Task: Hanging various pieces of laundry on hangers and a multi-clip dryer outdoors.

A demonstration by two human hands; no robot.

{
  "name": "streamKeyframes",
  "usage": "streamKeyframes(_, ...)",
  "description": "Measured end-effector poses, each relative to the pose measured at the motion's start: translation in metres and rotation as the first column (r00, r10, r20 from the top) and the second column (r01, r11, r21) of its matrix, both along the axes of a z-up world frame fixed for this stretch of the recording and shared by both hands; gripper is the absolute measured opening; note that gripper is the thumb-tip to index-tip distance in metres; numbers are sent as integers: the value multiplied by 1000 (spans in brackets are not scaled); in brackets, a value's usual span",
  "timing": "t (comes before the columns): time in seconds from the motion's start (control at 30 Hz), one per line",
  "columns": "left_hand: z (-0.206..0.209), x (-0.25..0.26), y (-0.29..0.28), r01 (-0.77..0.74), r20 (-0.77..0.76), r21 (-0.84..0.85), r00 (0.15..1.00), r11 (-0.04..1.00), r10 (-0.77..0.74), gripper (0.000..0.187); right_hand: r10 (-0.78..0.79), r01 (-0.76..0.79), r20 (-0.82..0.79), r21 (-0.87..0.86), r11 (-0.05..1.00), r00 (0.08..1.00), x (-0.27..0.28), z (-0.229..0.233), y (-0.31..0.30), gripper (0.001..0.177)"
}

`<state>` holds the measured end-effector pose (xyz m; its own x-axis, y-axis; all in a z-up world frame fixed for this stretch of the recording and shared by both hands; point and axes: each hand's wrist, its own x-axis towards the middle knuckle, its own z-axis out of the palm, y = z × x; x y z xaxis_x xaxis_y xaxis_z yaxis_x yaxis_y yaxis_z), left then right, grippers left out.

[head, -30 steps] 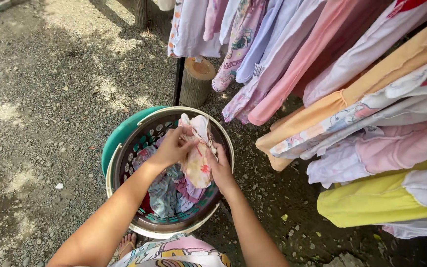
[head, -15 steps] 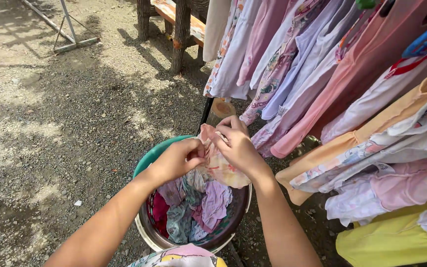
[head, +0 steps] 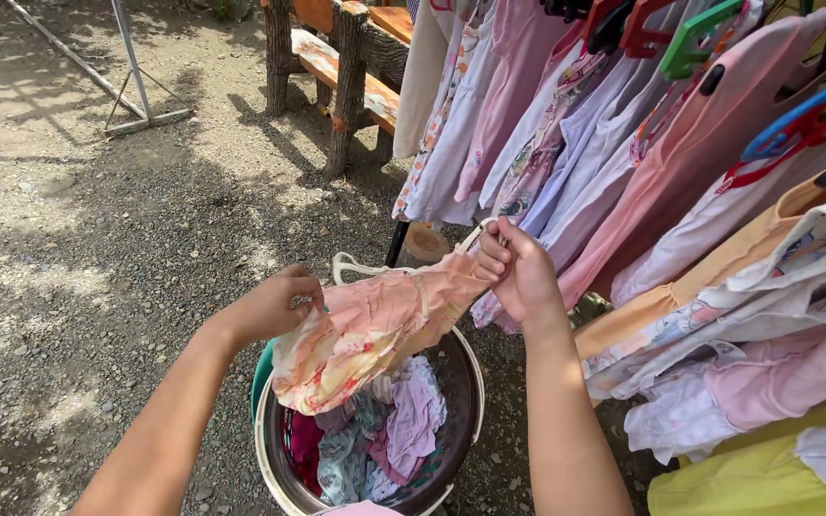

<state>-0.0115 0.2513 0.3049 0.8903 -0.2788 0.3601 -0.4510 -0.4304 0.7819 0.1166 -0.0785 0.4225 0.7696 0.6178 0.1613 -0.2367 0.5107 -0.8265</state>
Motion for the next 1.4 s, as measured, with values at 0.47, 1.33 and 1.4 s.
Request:
streamKeyframes(0.47,42,-25,-46,-90,53,630,996,772,73,29,120,787,865,-495,368,488,-18,38,-11,21)
streamKeyframes(1.33,426,27,167,-915,944,9,141,403,299,24,-14,194,470,-338,921,883,-32,89,136,22)
streamKeyframes(1.4,476,66,195,-908,968,-250,-232,336,93,28,-31,235,509,-343,909,860,-26,90,144,23)
